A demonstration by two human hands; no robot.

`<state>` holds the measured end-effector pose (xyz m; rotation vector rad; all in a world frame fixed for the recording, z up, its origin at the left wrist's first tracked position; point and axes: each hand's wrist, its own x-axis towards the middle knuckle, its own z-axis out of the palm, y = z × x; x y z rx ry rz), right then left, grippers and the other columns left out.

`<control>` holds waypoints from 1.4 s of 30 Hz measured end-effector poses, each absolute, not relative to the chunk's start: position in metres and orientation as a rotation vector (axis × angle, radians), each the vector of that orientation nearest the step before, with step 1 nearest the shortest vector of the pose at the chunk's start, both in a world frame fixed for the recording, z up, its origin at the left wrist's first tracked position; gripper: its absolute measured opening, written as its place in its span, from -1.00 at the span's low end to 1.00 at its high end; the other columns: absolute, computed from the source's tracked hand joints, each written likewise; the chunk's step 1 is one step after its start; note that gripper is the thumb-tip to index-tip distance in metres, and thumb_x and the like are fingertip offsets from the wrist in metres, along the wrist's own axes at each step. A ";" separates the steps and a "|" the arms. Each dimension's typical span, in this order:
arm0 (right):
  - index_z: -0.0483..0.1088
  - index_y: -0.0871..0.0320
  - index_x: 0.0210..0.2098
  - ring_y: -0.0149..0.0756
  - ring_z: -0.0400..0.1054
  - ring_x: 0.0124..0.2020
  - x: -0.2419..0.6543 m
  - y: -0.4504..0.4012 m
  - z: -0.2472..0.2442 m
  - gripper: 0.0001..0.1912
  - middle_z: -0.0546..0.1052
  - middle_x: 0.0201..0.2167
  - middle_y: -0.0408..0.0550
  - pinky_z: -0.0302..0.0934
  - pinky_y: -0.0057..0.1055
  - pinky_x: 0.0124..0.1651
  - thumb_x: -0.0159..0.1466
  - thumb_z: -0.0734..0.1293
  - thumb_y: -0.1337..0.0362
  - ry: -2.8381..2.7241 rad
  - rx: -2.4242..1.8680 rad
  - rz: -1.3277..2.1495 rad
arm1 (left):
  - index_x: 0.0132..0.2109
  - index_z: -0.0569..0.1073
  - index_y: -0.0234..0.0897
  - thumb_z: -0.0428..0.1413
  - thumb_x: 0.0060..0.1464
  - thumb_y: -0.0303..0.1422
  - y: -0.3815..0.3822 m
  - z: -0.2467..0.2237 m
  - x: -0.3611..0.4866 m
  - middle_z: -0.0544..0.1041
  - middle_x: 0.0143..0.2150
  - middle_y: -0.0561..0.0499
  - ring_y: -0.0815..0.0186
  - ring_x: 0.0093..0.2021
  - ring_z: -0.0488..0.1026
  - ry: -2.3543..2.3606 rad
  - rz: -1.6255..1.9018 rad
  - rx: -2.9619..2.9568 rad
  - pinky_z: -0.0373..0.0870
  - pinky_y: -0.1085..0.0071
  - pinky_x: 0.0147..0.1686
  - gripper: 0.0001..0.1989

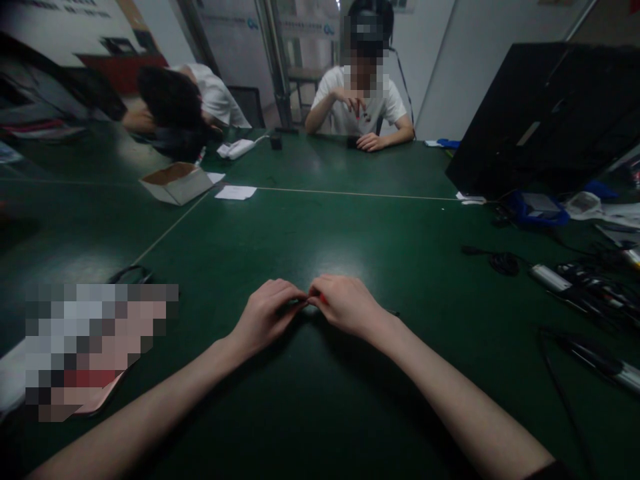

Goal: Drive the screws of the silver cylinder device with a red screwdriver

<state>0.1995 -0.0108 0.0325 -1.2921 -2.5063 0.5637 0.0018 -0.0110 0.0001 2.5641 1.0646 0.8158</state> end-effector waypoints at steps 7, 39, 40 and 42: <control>0.44 0.17 -0.22 -0.35 0.37 -0.29 0.199 -0.011 0.027 -0.93 0.51 -0.27 -0.06 0.13 -0.45 -0.26 0.31 0.32 0.34 -2.463 -1.252 0.536 | -0.26 0.46 -0.29 0.01 0.26 -0.36 -0.010 -0.001 0.001 0.54 -0.34 -0.04 0.26 -0.32 0.43 1.067 0.835 2.552 0.28 0.35 -0.29 -0.83; 0.42 0.13 -0.17 -0.37 0.41 -0.39 0.284 -0.096 0.050 -0.78 0.50 -0.22 -0.04 0.27 -0.46 -0.36 0.35 0.15 0.33 -2.448 -1.548 0.289 | -0.23 0.54 -0.25 0.14 0.15 -0.34 -0.006 0.002 0.003 0.60 -0.31 -0.01 0.22 -0.28 0.50 1.045 0.657 2.469 0.37 0.26 -0.23 -0.89; 0.42 0.12 -0.16 -0.35 0.43 -0.37 0.307 -0.107 0.046 -0.75 0.51 -0.22 -0.03 0.31 -0.43 -0.34 0.36 0.12 0.29 -2.374 -1.613 0.274 | -0.23 0.54 -0.25 0.14 0.15 -0.34 -0.006 0.002 0.003 0.60 -0.31 -0.01 0.22 -0.28 0.50 1.050 0.649 2.463 0.38 0.26 -0.23 -0.89; 0.43 0.08 -0.16 -0.27 0.47 -0.35 0.363 -0.130 0.034 -0.69 0.53 -0.22 0.00 0.36 -0.36 -0.32 0.37 0.11 0.14 -2.218 -1.787 0.110 | -0.24 0.54 -0.26 0.15 0.14 -0.34 -0.007 0.003 0.004 0.60 -0.31 -0.01 0.22 -0.27 0.50 1.069 0.628 2.449 0.38 0.26 -0.22 -0.90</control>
